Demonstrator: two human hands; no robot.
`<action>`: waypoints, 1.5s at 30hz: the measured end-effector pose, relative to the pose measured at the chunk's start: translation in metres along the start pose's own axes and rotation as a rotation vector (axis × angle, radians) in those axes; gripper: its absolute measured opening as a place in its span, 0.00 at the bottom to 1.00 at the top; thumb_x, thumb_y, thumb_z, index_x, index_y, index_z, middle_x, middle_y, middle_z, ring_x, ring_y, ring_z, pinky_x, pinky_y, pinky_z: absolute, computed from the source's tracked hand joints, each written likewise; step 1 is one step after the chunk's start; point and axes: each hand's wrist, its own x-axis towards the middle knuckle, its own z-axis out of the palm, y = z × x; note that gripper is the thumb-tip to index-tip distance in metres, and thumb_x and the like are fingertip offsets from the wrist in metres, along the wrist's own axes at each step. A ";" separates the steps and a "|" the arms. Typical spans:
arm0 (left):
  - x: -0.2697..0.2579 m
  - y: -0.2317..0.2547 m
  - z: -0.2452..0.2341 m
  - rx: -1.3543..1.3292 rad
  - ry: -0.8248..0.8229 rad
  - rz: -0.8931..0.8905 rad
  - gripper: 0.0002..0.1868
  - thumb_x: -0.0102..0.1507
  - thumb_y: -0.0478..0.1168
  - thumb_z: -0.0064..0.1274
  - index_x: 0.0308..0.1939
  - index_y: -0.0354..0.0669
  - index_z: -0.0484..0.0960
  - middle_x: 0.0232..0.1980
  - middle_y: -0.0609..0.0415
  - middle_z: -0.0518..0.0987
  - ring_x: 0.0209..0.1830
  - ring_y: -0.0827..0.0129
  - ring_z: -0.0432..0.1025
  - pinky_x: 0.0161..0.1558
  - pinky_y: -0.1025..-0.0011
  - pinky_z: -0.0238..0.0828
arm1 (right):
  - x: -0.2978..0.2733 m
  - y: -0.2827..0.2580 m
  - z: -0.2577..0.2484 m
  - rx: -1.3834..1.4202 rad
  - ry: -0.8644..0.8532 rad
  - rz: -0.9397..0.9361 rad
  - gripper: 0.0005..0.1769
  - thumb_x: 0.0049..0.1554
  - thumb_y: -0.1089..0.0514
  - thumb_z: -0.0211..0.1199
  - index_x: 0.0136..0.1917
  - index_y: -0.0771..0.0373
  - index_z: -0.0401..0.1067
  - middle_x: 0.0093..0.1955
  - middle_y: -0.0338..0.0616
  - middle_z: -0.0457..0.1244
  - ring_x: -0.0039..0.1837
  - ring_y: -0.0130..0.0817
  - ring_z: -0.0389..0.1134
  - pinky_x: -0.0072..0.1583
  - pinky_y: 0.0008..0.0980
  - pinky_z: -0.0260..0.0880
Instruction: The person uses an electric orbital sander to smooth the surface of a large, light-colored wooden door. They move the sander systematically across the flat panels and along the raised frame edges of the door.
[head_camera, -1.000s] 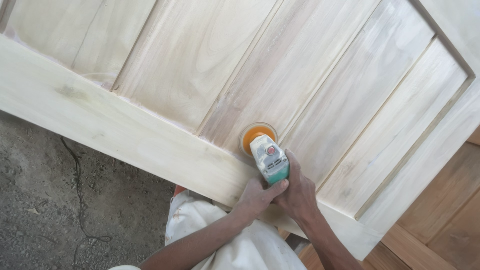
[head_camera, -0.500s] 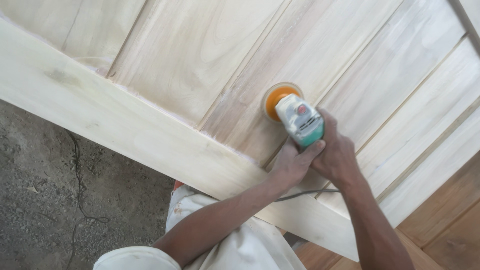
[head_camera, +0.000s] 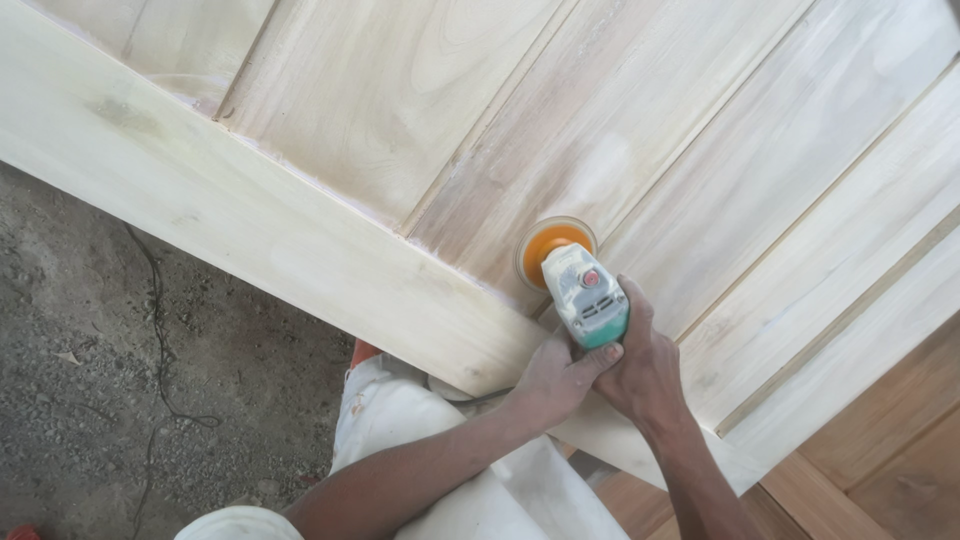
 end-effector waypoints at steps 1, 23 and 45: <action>-0.003 -0.002 -0.001 -0.014 -0.009 -0.008 0.44 0.65 0.60 0.52 0.74 0.31 0.60 0.70 0.38 0.71 0.74 0.54 0.64 0.71 0.61 0.58 | -0.004 -0.001 0.001 -0.002 -0.003 0.013 0.51 0.46 0.53 0.73 0.74 0.64 0.47 0.51 0.63 0.70 0.49 0.61 0.74 0.47 0.52 0.76; -0.030 -0.009 -0.018 0.135 -0.012 -0.118 0.46 0.61 0.66 0.52 0.69 0.32 0.66 0.64 0.38 0.77 0.68 0.53 0.71 0.67 0.61 0.65 | -0.030 -0.015 0.023 -0.002 -0.008 0.106 0.49 0.49 0.54 0.71 0.75 0.63 0.47 0.52 0.62 0.70 0.52 0.59 0.74 0.50 0.51 0.76; -0.027 0.013 -0.058 0.089 0.038 -0.084 0.43 0.63 0.60 0.54 0.70 0.32 0.65 0.66 0.40 0.76 0.69 0.56 0.70 0.66 0.62 0.65 | 0.006 -0.046 0.032 -0.019 -0.059 0.070 0.50 0.47 0.55 0.71 0.76 0.61 0.48 0.50 0.58 0.70 0.51 0.57 0.74 0.51 0.49 0.75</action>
